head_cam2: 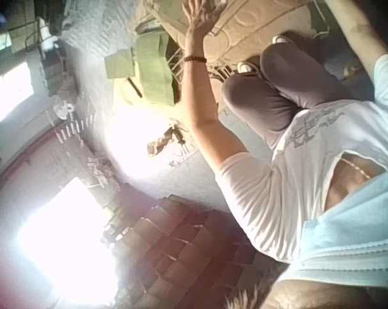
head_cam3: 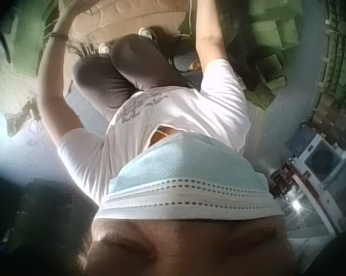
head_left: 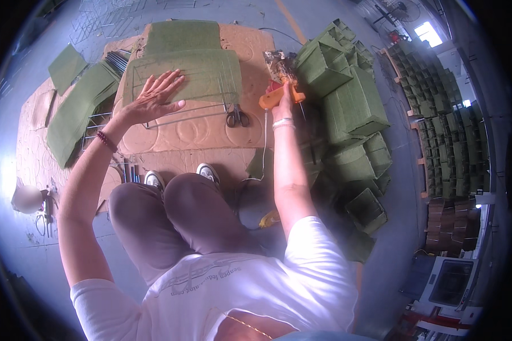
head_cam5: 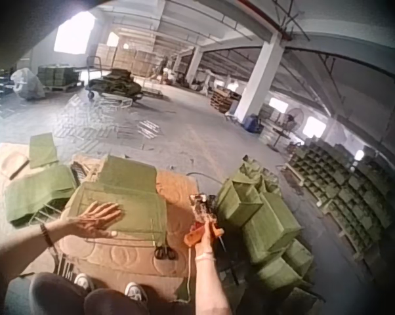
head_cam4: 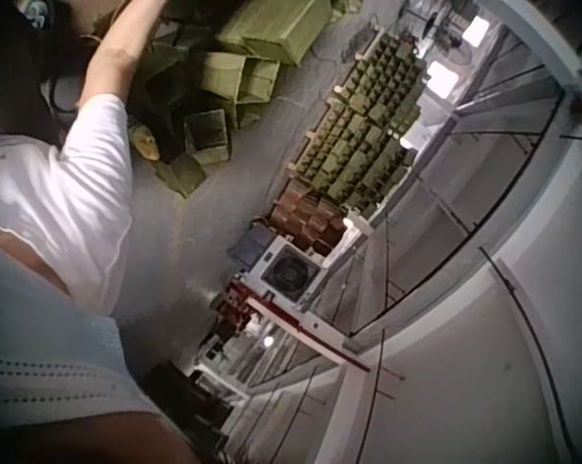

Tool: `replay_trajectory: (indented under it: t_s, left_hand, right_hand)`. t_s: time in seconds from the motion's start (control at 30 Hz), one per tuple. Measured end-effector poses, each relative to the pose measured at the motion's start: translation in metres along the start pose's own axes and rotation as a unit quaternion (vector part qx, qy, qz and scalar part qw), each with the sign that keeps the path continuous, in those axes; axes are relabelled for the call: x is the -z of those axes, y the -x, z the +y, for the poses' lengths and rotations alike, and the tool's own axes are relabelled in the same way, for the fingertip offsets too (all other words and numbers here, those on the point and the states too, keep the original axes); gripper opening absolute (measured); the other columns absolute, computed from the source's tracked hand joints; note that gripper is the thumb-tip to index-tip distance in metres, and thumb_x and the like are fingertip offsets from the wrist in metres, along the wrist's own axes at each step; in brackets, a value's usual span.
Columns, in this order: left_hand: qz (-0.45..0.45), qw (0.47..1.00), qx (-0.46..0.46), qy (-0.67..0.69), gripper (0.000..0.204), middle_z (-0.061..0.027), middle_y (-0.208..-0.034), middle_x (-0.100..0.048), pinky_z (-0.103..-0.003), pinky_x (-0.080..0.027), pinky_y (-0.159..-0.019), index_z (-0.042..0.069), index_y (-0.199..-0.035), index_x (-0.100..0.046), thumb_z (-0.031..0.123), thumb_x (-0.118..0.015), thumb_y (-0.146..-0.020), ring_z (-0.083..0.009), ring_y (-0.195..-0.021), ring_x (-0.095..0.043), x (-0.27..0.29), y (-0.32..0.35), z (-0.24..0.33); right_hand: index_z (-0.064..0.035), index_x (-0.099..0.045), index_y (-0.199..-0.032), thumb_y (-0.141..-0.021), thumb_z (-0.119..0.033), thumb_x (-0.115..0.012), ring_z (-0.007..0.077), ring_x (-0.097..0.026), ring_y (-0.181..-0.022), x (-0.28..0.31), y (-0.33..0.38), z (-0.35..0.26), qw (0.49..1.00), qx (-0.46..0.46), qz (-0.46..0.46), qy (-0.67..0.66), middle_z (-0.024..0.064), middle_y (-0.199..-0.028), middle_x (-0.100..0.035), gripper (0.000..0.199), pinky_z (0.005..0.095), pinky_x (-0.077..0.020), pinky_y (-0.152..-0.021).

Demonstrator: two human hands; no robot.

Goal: Attaching green mesh sheets to metal wire frames using a hot glue gun to assemble products.

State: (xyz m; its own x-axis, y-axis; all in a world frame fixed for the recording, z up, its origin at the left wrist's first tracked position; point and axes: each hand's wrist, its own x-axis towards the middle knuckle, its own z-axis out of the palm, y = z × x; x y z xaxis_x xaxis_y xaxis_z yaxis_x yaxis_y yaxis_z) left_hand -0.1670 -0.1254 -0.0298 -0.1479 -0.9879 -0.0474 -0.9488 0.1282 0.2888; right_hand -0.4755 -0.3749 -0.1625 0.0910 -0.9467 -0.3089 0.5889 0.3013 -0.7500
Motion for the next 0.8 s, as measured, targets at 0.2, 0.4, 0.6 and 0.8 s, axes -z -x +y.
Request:
replay_trajectory:
  t_s: [0.2,0.4,0.6,0.8]
  left_hand:
    - [0.006,1.000,0.001,0.012,0.078,-0.0122,-0.147,-0.010,-0.044,0.000,-0.110,0.013,-0.141,-0.019,0.066,-0.026,-0.084,-0.0263,-0.136,-0.005,0.001,0.002,-0.002]
    - [-0.001,1.000,0.001,-0.006,0.073,-0.0111,-0.147,-0.009,-0.045,0.002,-0.109,0.015,-0.141,-0.016,0.062,-0.027,-0.087,-0.0256,-0.136,-0.003,-0.001,0.001,-0.003]
    - [0.002,1.000,0.000,-0.007,0.074,-0.0111,-0.147,-0.009,-0.046,0.001,-0.109,0.015,-0.141,-0.016,0.063,-0.025,-0.086,-0.0260,-0.136,-0.004,-0.004,-0.005,-0.001]
    - [0.006,1.000,0.026,-0.013,0.073,-0.0105,-0.147,-0.009,-0.047,0.000,-0.109,0.016,-0.141,-0.017,0.063,-0.025,-0.086,-0.0260,-0.136,-0.005,-0.006,0.010,-0.013]
  right_hand:
    - [-0.0061,-0.052,-0.106,-0.084,-0.045,-0.054,0.0203,-0.055,-0.078,0.008,-0.003,-0.004,0.998,-0.042,-0.046,-0.030,0.0062,-0.090,-0.058,0.045,0.0385,-0.0477,-0.079]
    - [-0.0045,-0.053,-0.099,-0.086,-0.045,-0.052,0.0209,-0.057,-0.069,-0.021,0.014,0.020,0.991,-0.068,-0.029,-0.109,0.0084,-0.083,-0.059,0.042,0.0356,-0.0514,-0.065]
    - [-0.0049,-0.047,-0.106,-0.087,-0.043,-0.052,0.0241,-0.059,-0.075,-0.032,0.037,0.043,0.993,-0.087,-0.038,-0.068,0.0105,-0.089,-0.058,0.043,0.0420,-0.0514,-0.066]
    - [0.0019,-0.038,-0.115,-0.084,-0.052,-0.050,0.0286,-0.061,-0.084,-0.029,0.035,0.042,0.951,-0.104,-0.049,0.287,0.0176,-0.112,-0.047,0.064,0.0405,-0.0560,-0.062]
